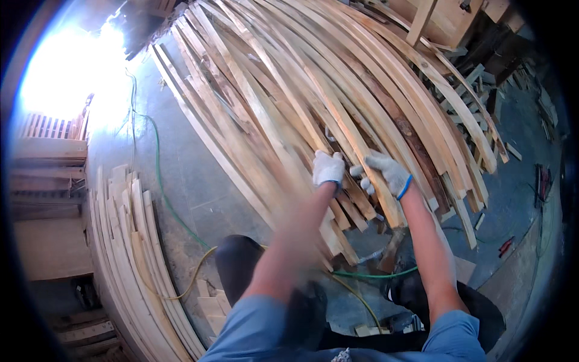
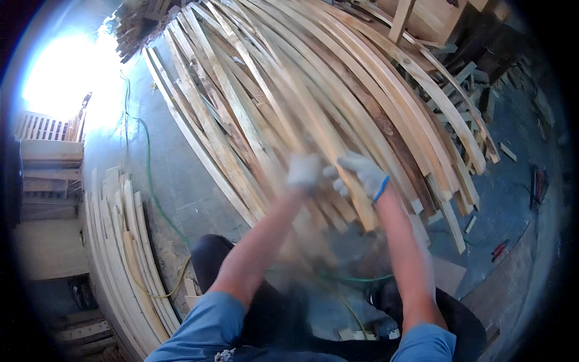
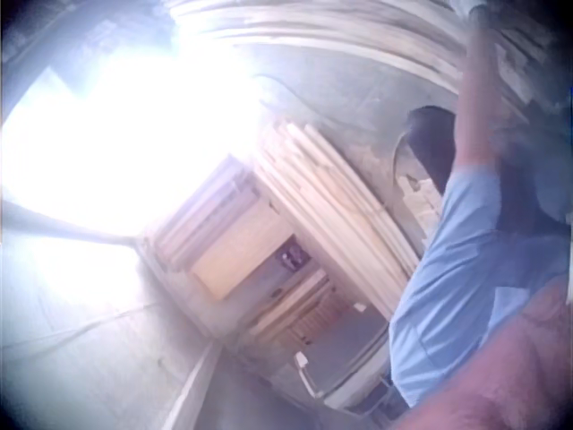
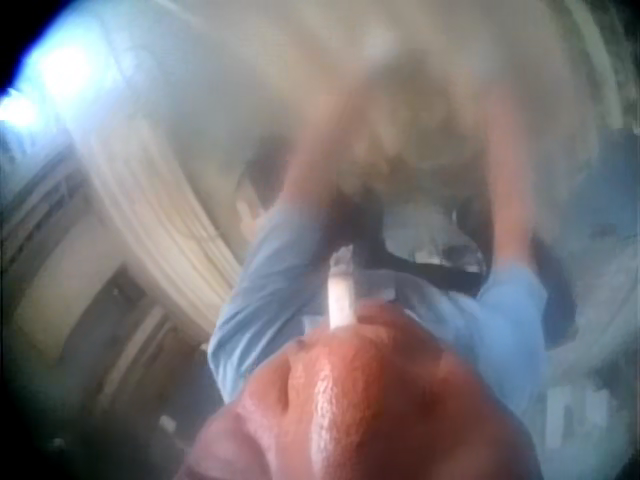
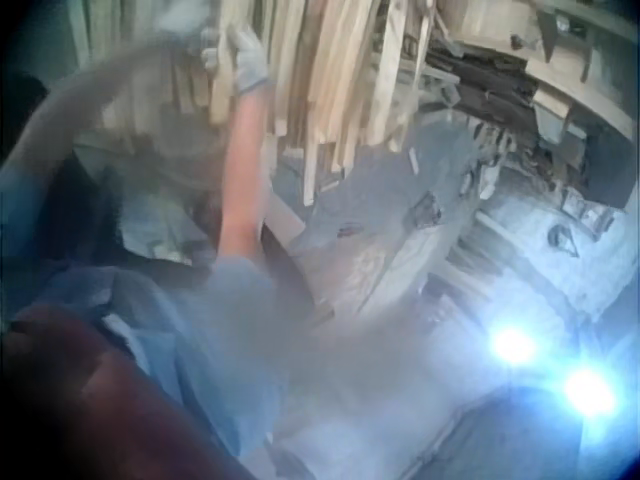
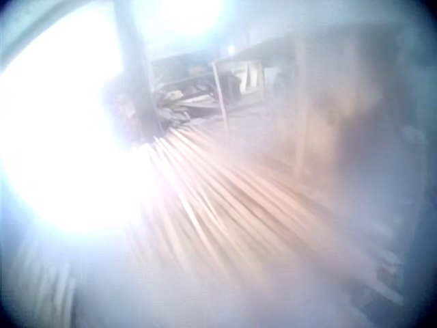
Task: The person sorts through a pile of wood pieces on the floor, picks up pieces, and places them on a table saw. The person then uses the table saw to cut the wood pieces.
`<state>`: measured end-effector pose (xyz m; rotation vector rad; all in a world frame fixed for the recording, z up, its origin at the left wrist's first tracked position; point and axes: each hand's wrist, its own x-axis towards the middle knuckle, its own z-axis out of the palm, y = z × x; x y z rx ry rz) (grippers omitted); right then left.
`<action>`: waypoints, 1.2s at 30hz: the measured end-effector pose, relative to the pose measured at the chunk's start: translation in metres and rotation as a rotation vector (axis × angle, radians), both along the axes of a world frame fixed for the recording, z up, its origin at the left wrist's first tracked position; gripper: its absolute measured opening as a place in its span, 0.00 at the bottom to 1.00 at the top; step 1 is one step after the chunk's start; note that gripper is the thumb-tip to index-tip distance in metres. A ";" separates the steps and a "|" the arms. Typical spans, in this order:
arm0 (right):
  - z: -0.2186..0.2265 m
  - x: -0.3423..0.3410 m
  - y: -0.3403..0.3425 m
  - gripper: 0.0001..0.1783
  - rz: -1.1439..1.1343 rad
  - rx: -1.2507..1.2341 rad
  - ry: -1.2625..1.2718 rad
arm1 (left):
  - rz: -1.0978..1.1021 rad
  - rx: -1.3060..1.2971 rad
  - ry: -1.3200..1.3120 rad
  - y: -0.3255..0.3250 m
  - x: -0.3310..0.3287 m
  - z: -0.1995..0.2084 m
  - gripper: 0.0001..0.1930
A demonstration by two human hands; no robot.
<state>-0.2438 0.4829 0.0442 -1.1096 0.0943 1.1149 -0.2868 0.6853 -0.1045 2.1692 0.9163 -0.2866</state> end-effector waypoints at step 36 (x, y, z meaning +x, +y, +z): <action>-0.008 0.011 0.138 0.57 0.266 -0.783 -0.971 | 0.127 -0.711 -0.228 -0.091 -0.143 0.140 0.23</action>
